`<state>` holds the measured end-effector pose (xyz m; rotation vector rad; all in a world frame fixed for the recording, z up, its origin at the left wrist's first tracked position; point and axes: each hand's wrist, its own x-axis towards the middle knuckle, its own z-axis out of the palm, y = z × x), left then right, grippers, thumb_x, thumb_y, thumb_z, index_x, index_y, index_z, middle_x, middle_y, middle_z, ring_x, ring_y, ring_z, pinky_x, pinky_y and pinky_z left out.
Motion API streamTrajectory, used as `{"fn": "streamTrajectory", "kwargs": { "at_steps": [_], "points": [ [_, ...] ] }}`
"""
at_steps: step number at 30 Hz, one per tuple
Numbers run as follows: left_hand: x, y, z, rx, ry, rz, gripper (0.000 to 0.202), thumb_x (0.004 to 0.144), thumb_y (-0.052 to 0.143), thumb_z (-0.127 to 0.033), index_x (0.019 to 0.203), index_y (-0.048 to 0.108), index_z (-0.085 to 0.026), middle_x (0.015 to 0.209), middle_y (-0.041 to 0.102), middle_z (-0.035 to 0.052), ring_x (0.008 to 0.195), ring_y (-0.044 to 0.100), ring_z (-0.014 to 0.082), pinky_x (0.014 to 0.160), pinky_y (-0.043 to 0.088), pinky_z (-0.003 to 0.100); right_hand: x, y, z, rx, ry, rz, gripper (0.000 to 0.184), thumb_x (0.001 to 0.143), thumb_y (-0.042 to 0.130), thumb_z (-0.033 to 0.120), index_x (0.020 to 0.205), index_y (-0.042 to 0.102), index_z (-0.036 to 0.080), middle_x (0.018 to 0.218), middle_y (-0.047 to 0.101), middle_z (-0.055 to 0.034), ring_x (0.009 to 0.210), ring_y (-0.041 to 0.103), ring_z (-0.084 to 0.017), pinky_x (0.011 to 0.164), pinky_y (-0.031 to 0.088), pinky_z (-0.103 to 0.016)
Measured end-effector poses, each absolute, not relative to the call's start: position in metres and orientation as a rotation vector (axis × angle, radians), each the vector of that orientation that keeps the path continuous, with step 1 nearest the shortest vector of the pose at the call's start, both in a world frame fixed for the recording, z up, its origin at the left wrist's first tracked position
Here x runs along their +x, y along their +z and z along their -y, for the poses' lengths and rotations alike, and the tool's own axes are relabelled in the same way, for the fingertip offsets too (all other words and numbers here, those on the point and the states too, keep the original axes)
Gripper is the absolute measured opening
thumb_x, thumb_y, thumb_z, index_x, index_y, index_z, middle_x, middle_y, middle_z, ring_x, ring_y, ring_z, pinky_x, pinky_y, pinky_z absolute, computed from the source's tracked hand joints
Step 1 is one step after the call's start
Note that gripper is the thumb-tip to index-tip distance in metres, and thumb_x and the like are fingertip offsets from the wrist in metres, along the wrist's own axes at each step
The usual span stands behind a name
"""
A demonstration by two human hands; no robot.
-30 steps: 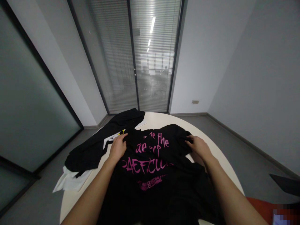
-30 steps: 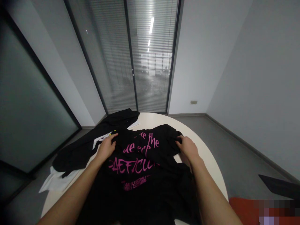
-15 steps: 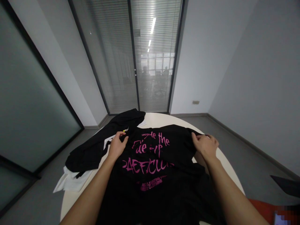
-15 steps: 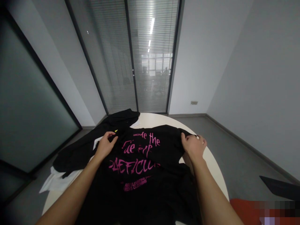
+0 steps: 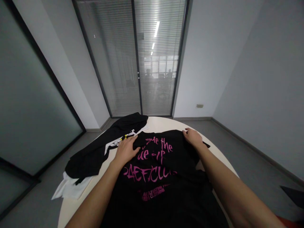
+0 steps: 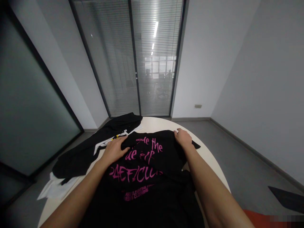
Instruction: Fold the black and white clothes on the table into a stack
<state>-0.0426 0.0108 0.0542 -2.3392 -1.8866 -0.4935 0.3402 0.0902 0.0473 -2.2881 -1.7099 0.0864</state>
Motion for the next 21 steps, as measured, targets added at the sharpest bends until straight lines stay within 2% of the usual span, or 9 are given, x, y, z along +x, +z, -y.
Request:
{"fn": "streamTrajectory", "kwargs": {
  "at_steps": [2, 5, 7, 10, 12, 16, 18, 21],
  "points": [
    [-0.037, 0.053, -0.018, -2.334, -0.443, 1.878, 0.065, 0.09, 0.062, -0.04, 0.149, 0.046, -0.02, 0.131, 0.066, 0.0116, 0.118, 0.059, 0.0313, 0.101, 0.045, 0.044, 0.34, 0.047, -0.099, -2.366, 0.129, 1.721, 0.052, 0.1, 0.038, 0.047, 0.13, 0.066, 0.016, 0.123, 0.068, -0.0215, 0.118, 0.063, -0.034, 0.094, 0.049, -0.044],
    [-0.035, 0.055, -0.027, -2.317, -0.337, 1.857, 0.043, 0.092, 0.055, -0.026, 0.134, 0.062, -0.021, 0.115, 0.071, 0.0104, 0.113, 0.06, 0.0311, 0.096, 0.047, 0.043, 0.342, 0.049, -0.105, -2.376, 0.215, 1.806, 0.044, 0.096, 0.048, 0.044, 0.113, 0.075, 0.014, 0.116, 0.07, -0.0227, 0.113, 0.065, -0.036, 0.091, 0.05, -0.044],
    [-0.04, 0.059, -0.031, -2.261, -0.362, 1.854, 0.036, 0.09, 0.051, -0.018, 0.121, 0.07, -0.021, 0.114, 0.07, 0.0099, 0.112, 0.06, 0.0301, 0.095, 0.048, 0.042, 0.345, 0.052, -0.105, -2.336, 0.291, 1.903, 0.031, 0.09, 0.058, 0.035, 0.106, 0.077, 0.017, 0.112, 0.072, -0.019, 0.109, 0.067, -0.033, 0.089, 0.05, -0.04],
    [-0.055, 0.072, -0.035, -2.101, -0.53, 1.909, 0.037, 0.087, 0.051, -0.016, 0.119, 0.069, -0.019, 0.117, 0.067, 0.0105, 0.111, 0.06, 0.0283, 0.097, 0.049, 0.039, 0.35, 0.061, -0.102, -2.238, 0.414, 2.058, 0.021, 0.078, 0.067, 0.02, 0.097, 0.078, 0.018, 0.103, 0.075, -0.0122, 0.102, 0.069, -0.027, 0.083, 0.05, -0.031],
    [-0.068, 0.082, -0.038, -2.035, -0.623, 1.981, 0.036, 0.085, 0.052, -0.017, 0.117, 0.068, -0.019, 0.12, 0.066, 0.01, 0.114, 0.06, 0.0278, 0.098, 0.049, 0.037, 0.354, 0.069, -0.098, -2.18, 0.48, 2.119, 0.03, 0.073, 0.068, 0.013, 0.101, 0.076, 0.018, 0.101, 0.076, -0.0085, 0.097, 0.069, -0.023, 0.079, 0.05, -0.026],
    [-0.09, 0.097, -0.042, -1.976, -0.65, 2.257, 0.036, 0.082, 0.055, -0.02, 0.116, 0.066, -0.026, 0.116, 0.071, 0.0071, 0.108, 0.066, 0.0301, 0.089, 0.054, 0.04, 0.357, 0.085, -0.088, -2.019, 0.479, 2.204, 0.06, 0.067, 0.065, 0.007, 0.126, 0.066, 0.017, 0.111, 0.074, -0.0068, 0.094, 0.068, -0.02, 0.077, 0.048, -0.023],
    [-0.098, 0.099, -0.043, -1.973, -0.611, 2.352, 0.035, 0.082, 0.056, -0.022, 0.115, 0.067, -0.028, 0.112, 0.073, 0.0072, 0.105, 0.069, 0.0309, 0.087, 0.054, 0.04, 0.357, 0.092, -0.081, -1.918, 0.488, 2.257, 0.061, 0.066, 0.063, 0.007, 0.126, 0.066, 0.016, 0.11, 0.074, -0.0076, 0.093, 0.067, -0.02, 0.077, 0.047, -0.024],
    [-0.103, 0.095, -0.041, -2.034, -0.601, 2.366, 0.042, 0.08, 0.058, -0.018, 0.119, 0.067, -0.028, 0.114, 0.074, 0.007, 0.107, 0.069, 0.0291, 0.09, 0.052, 0.037, 0.351, 0.103, -0.065, -1.807, 0.64, 2.346, 0.045, 0.069, 0.062, 0.014, 0.112, 0.071, 0.019, 0.098, 0.074, -0.0046, 0.086, 0.067, -0.02, 0.073, 0.046, -0.025]
  ]
}}
